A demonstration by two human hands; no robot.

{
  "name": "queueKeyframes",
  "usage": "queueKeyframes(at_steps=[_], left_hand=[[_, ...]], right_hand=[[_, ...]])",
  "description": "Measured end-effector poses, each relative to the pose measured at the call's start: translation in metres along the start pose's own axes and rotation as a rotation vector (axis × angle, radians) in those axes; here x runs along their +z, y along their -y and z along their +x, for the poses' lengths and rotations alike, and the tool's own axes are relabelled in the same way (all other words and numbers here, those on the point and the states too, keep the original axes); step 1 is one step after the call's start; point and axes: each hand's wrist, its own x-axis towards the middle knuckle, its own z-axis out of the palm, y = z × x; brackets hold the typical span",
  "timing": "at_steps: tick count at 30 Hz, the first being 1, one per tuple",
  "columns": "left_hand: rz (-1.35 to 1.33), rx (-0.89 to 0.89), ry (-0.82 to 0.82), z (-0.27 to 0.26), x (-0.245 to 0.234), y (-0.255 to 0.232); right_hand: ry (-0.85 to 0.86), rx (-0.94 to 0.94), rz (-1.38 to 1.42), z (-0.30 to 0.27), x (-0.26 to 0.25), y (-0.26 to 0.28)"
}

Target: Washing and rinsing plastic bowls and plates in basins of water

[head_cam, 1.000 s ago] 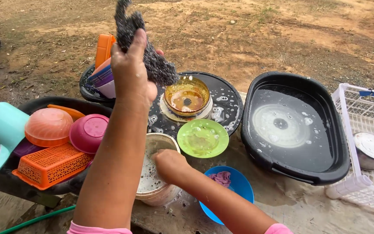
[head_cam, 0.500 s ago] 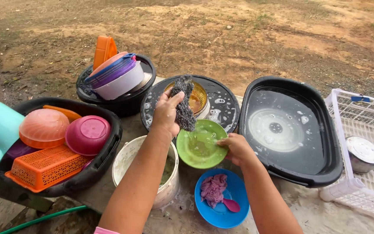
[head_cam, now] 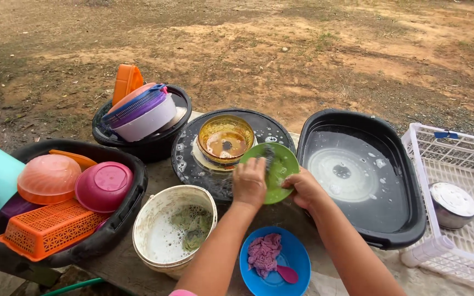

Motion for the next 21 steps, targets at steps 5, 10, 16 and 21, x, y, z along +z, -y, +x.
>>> queueKeyframes(at_steps=[5,10,16,21], left_hand=[[-0.224,-0.406,0.346,-0.01,-0.014,-0.032],[-0.093,-0.356,0.245,-0.007,-0.011,0.0],[-0.079,-0.366,0.269,-0.024,-0.047,-0.025],[-0.007,-0.478,0.326,-0.009,-0.043,-0.008]], right_hand=[[-0.007,-0.033,-0.034,-0.015,0.016,0.006],[-0.01,-0.023,-0.055,-0.032,0.035,0.015],[-0.006,-0.037,-0.104,-0.045,0.046,0.022],[0.005,0.001,-0.167,-0.059,0.049,0.017]])
